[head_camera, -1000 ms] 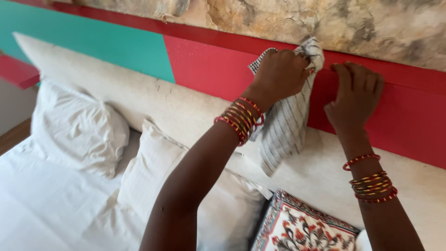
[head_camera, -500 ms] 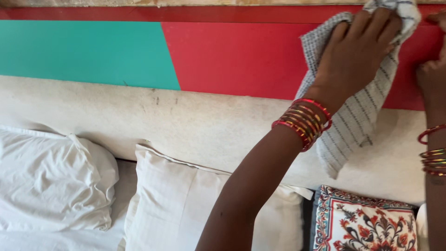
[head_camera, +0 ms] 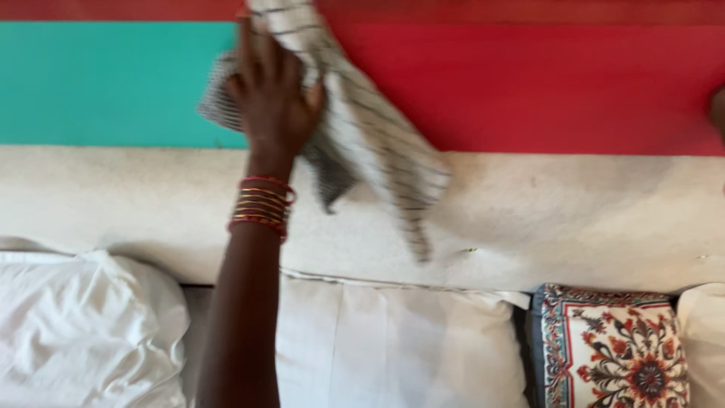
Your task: The person wipes the surface of a beige upholstered headboard using a grey and white striped cloth. They move the cloth back and forth across the fabric, cleaning the area above the pillows and along the top edge where the headboard meets the wall.
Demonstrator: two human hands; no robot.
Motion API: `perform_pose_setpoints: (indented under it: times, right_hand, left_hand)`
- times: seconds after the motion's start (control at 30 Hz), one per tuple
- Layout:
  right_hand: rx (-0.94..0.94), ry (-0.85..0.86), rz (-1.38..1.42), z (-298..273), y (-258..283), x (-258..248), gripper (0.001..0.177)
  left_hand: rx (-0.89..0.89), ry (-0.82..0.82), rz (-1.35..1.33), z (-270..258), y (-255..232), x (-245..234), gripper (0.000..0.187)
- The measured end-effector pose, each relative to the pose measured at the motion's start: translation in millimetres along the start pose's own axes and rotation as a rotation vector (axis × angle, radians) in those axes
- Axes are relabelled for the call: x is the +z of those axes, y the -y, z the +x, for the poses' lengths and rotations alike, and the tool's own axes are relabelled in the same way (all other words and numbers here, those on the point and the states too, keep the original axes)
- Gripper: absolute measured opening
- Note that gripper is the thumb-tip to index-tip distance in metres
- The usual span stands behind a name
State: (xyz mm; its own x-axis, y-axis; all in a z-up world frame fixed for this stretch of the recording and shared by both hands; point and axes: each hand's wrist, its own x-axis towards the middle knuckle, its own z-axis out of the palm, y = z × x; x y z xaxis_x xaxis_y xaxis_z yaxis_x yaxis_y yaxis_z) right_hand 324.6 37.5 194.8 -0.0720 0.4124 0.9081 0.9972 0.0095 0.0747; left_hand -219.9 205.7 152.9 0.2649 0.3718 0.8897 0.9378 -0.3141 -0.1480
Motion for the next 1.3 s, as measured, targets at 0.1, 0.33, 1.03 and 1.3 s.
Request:
perform_pose_setpoints:
  times: [0.1, 0.33, 1.03, 1.3]
  right_hand:
    - [0.002, 0.01, -0.009, -1, 26, -2, 0.03]
    - [-0.017, 0.05, -0.137, -14, 52, -34, 0.02]
    - [-0.148, 0.263, -0.303, 29, 141, 66, 0.008]
    - [-0.206, 0.191, -0.3, 45, 197, 15, 0.037]
  left_hand:
    - [-0.049, -0.01, -0.027, -28, 41, -1, 0.039]
    - [-0.211, -0.112, 0.143, -71, -29, 36, 0.049]
    - [-0.074, 0.062, -0.548, -139, -72, -32, 0.056]
    - [-0.188, 0.038, -0.668, -130, -82, -43, 0.047]
